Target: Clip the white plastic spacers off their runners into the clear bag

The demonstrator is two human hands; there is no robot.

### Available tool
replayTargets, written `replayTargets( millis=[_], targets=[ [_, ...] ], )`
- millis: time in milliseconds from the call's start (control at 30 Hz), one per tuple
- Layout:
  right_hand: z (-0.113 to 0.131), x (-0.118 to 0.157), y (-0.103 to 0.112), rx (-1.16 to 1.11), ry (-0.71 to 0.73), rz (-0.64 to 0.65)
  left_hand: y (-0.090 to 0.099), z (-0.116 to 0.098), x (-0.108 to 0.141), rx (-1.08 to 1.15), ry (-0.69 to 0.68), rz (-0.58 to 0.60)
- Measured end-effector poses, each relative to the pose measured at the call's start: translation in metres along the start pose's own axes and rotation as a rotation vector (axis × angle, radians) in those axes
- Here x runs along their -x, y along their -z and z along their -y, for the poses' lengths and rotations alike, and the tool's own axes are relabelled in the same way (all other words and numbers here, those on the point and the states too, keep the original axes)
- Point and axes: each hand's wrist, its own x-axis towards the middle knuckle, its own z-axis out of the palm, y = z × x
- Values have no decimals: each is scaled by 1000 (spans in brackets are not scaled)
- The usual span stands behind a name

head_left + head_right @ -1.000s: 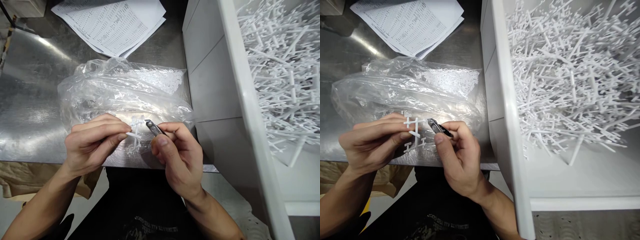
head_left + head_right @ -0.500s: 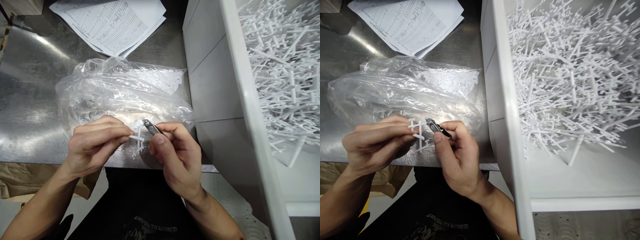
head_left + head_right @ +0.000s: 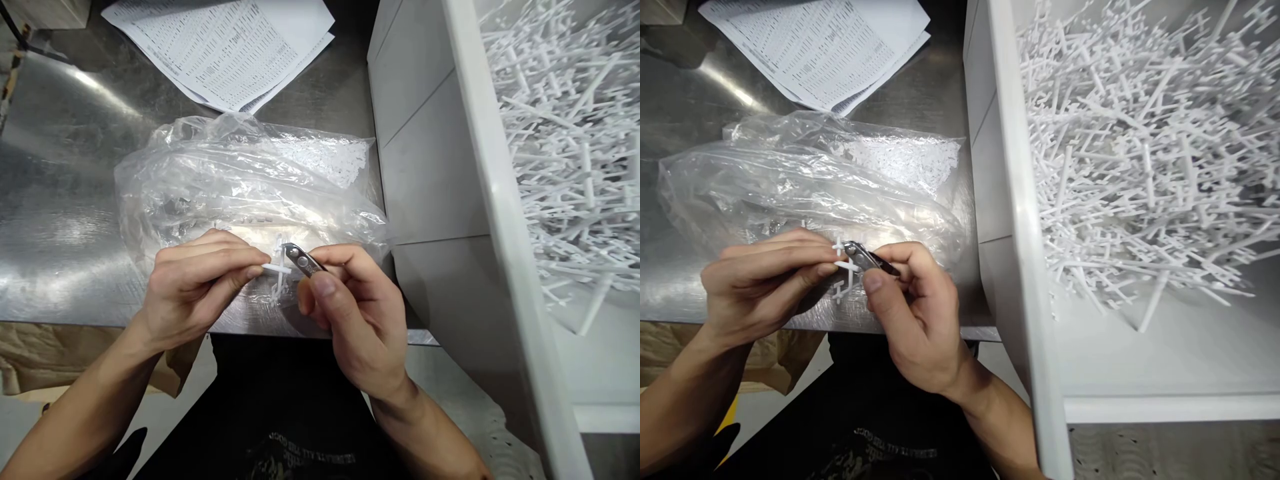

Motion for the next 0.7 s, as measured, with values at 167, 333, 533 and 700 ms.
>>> replayTargets(
  millis=[167, 333, 533, 700],
  targets=[
    [-1, 2, -1, -3, 21, 5, 0, -1, -1, -11, -9, 27],
    [-2, 2, -1, -5, 35, -10, -1, -2, -2, -3, -27, 27],
    [-2, 1, -2, -14, 31, -5, -1, 0, -1, -14, -39, 50],
    [-2, 1, -2, -36, 44, 6, -1, -1, 0, 15, -45, 70]
  ],
)
